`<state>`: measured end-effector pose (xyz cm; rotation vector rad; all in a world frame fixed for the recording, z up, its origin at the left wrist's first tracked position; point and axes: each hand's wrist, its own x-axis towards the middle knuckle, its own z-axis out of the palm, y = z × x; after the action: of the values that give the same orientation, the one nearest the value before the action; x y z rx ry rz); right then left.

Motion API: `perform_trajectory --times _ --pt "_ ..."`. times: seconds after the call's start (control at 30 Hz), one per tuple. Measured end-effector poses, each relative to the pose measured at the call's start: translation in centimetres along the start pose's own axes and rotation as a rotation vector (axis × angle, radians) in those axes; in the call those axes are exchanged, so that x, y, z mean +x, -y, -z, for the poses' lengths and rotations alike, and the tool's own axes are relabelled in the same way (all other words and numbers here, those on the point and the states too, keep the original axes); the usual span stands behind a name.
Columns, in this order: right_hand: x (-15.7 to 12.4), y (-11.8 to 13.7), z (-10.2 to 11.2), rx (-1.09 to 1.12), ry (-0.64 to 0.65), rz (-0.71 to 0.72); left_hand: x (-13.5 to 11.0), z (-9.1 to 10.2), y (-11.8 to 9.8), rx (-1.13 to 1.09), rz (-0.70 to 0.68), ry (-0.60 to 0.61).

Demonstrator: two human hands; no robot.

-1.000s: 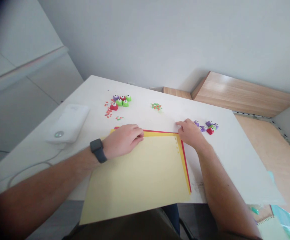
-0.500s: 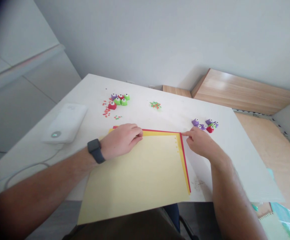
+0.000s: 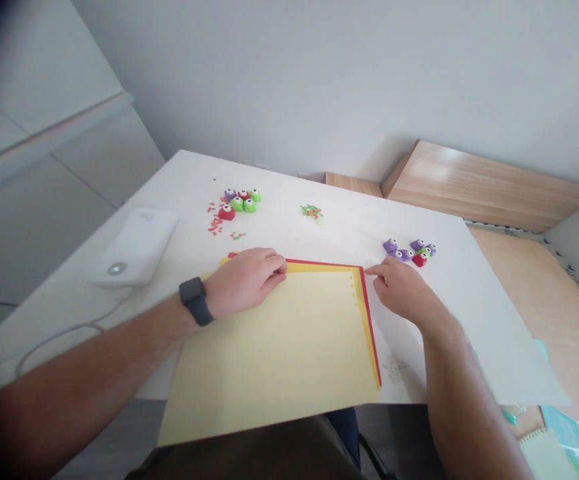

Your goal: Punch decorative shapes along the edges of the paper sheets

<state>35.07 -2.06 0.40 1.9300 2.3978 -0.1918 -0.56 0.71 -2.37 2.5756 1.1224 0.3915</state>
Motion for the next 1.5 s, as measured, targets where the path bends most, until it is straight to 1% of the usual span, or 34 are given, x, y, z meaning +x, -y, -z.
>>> perform_trajectory --times 0.07,0.17,0.33,0.47,0.53,0.57,0.73,0.83,0.9,1.07,1.2,1.3,1.37,1.43,1.5 --pt "0.2 0.8 0.1 0.035 -0.035 0.0 0.0 0.1 -0.1 0.005 0.0 0.003" --pt "0.8 2.4 0.6 0.09 -0.057 0.042 0.0 0.2 -0.2 0.008 0.006 0.003" --pt "3.4 6.2 2.0 0.141 -0.08 0.158 0.1 0.2 -0.4 0.011 0.022 -0.002" --pt "7.2 9.7 2.6 0.203 -0.168 0.254 0.1 0.1 -0.3 0.008 0.022 -0.006" --pt "9.6 11.5 2.6 0.242 -0.223 0.264 0.0 0.1 -0.3 0.005 0.017 -0.004" --pt "10.8 12.4 2.5 0.262 -0.23 0.278 0.0 0.2 -0.3 0.004 0.015 -0.002" --pt "16.7 16.8 1.6 0.286 -0.215 0.315 0.0 0.2 -0.3 0.012 0.011 -0.002" --pt "19.3 18.9 0.8 0.224 -0.191 0.339 0.0 0.1 -0.2 0.013 0.011 -0.009" --pt "20.6 19.8 0.3 0.195 -0.188 0.349 0.0 0.0 -0.2 0.013 0.008 -0.012" --pt "22.3 20.8 -0.3 0.179 -0.18 0.323 0.0 -0.1 -0.2 0.017 0.0 -0.012" --pt "22.4 20.9 -0.4 0.188 -0.197 0.305 0.0 -0.2 -0.2 0.019 0.002 -0.013" --pt "21.5 20.6 0.0 0.202 -0.218 0.291 0.0 -0.1 -0.2 0.017 0.001 -0.016" --pt "20.4 19.9 0.5 0.239 -0.244 0.28 -0.1 -0.1 -0.2 0.011 0.002 -0.02" --pt "18.9 18.8 1.1 0.349 -0.289 0.273 -0.1 0.0 -0.2 0.003 0.005 -0.024" --pt "17.1 17.0 1.6 0.474 -0.356 0.24 -0.1 0.0 -0.1 -0.006 0.009 -0.025"
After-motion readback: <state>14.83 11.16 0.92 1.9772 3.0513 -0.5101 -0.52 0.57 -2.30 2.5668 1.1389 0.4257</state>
